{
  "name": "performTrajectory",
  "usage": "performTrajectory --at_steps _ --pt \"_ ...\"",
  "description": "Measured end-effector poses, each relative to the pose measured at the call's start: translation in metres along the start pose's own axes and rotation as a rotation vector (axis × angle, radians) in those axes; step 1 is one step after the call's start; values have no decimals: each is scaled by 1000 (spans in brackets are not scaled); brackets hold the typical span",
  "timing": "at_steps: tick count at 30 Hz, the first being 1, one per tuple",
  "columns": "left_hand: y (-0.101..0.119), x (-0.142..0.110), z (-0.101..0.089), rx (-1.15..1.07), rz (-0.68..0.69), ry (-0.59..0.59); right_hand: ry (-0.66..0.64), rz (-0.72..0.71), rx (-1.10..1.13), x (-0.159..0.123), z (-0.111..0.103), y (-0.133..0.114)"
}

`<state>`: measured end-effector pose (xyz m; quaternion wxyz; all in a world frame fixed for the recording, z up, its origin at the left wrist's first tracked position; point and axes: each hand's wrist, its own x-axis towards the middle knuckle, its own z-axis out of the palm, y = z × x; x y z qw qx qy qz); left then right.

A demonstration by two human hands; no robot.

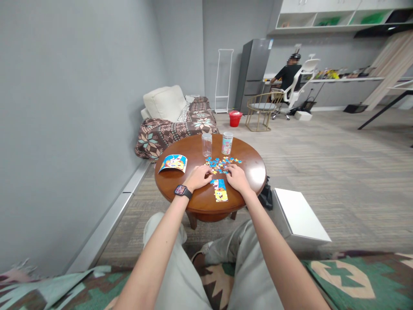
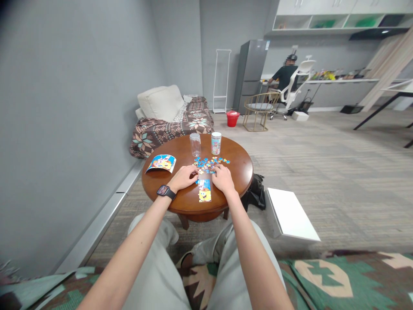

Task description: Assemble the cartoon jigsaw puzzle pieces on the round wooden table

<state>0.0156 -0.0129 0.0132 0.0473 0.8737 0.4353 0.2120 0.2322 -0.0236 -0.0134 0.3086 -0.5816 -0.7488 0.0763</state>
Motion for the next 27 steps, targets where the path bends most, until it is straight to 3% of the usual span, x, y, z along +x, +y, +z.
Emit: performTrajectory --at_steps 8,19,27 --pt "-3 0 3 8 22 -3 44 -19 53 0 5 4" --pt "0 0 0 24 19 -12 30 -18 -59 -1 0 0" --pt "1 -1 -2 8 6 1 55 -52 24 0 4 4"
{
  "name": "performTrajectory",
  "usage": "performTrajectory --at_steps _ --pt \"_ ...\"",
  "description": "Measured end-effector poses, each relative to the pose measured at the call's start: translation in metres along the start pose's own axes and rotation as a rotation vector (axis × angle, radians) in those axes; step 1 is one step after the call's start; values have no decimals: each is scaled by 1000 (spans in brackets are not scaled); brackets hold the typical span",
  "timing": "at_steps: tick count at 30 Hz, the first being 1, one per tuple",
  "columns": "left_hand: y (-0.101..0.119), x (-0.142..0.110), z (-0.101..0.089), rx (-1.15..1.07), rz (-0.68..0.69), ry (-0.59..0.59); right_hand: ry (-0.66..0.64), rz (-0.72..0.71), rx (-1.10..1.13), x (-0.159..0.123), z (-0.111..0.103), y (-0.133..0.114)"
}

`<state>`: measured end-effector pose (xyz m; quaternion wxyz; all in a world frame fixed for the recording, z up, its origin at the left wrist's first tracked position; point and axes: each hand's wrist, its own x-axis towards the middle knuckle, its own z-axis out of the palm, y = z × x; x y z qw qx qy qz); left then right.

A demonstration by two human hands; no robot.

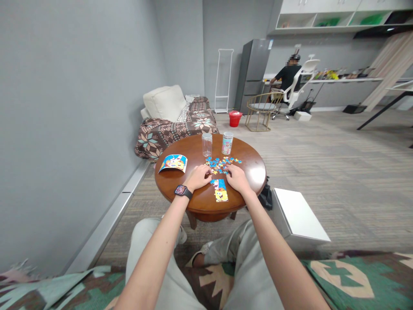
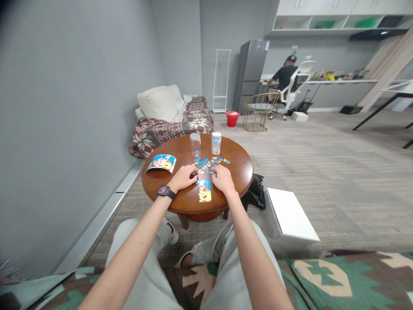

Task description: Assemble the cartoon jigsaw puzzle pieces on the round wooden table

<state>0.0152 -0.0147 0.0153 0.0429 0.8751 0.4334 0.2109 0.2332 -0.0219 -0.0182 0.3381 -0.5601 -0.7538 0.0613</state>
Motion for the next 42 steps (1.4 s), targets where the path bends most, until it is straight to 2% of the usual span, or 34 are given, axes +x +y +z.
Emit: performTrajectory --at_steps 42 --pt "-5 2 4 -5 11 -22 -58 9 -74 1 -6 -5"
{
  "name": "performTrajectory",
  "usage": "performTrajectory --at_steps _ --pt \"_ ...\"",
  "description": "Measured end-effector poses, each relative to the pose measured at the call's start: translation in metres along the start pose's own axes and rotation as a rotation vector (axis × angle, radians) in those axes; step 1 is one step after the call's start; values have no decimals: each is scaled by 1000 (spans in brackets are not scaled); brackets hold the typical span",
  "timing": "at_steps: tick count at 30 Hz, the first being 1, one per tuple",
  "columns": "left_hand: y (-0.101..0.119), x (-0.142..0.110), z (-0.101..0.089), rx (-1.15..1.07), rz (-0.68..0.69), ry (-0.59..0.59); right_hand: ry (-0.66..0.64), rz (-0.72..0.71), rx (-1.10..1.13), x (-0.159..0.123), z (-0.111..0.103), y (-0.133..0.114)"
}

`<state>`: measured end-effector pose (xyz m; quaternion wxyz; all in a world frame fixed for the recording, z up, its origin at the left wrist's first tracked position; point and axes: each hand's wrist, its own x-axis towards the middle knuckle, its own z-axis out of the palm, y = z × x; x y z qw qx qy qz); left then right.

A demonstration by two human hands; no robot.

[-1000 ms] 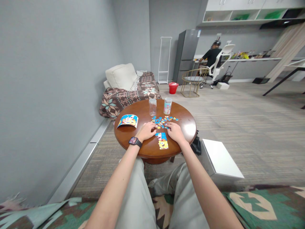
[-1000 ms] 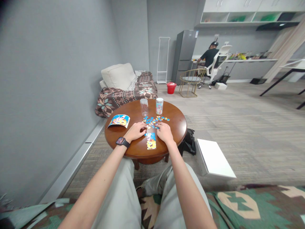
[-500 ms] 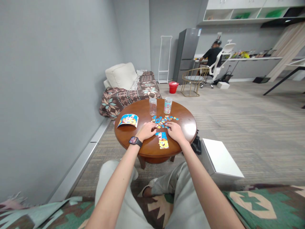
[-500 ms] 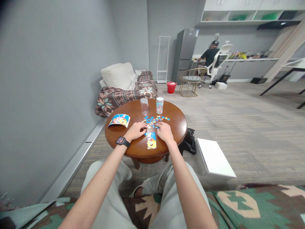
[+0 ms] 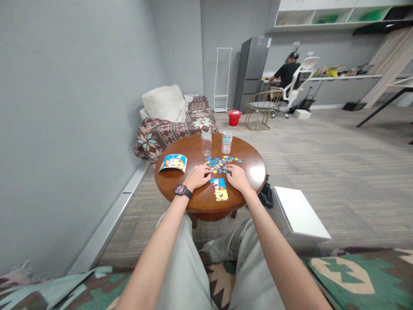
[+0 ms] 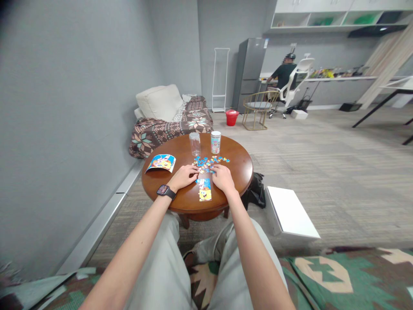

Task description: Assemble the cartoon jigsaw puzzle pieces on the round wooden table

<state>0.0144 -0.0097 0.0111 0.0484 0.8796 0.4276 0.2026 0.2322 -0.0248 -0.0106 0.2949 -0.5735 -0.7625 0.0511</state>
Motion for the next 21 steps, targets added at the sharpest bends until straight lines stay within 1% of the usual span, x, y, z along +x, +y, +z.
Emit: performTrajectory --at_steps 9,14,21 --pt "-5 1 4 1 39 12 -3 11 5 0 -2 -2" --pt "-6 1 5 -7 63 37 4 8 0 0 -2 -2" --pt "-8 1 7 -15 46 46 -3 18 17 0 -3 -3"
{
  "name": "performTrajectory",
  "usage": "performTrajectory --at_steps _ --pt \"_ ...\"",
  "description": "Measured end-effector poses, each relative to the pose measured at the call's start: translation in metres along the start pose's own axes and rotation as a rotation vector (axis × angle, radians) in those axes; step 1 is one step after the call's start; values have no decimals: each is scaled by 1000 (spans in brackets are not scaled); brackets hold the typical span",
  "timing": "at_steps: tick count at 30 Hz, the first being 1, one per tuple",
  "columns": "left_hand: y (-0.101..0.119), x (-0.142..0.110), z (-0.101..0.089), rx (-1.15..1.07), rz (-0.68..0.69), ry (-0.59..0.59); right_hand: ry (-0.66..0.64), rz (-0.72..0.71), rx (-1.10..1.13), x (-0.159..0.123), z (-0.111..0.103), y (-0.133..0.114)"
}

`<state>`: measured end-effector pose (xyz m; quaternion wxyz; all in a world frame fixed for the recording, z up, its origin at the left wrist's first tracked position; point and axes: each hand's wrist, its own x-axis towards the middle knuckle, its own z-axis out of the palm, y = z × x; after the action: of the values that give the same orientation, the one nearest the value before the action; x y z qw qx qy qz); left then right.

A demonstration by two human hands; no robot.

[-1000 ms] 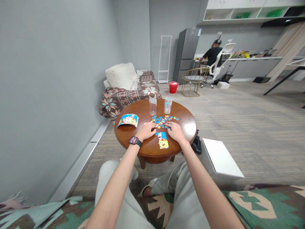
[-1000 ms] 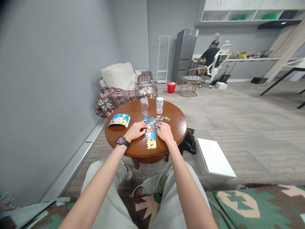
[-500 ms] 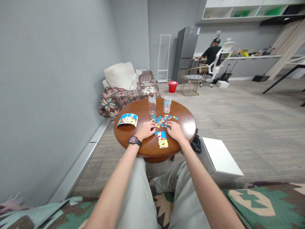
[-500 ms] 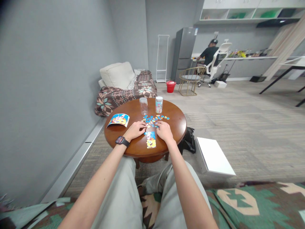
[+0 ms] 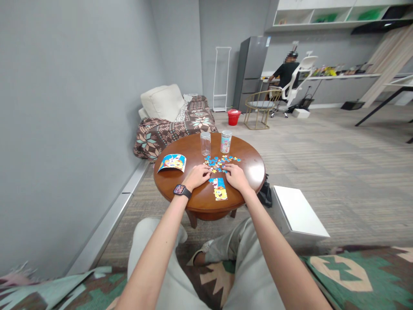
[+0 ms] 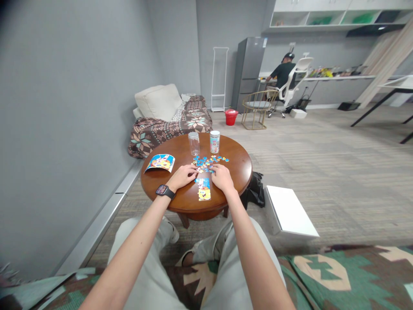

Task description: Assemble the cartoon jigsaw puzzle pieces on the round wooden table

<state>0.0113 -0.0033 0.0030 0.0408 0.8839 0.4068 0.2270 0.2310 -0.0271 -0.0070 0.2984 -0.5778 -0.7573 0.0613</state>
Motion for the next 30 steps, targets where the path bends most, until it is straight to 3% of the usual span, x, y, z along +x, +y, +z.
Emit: performTrajectory --at_steps 30 --pt "4 0 -3 -14 -29 29 14 2 46 0 5 5"
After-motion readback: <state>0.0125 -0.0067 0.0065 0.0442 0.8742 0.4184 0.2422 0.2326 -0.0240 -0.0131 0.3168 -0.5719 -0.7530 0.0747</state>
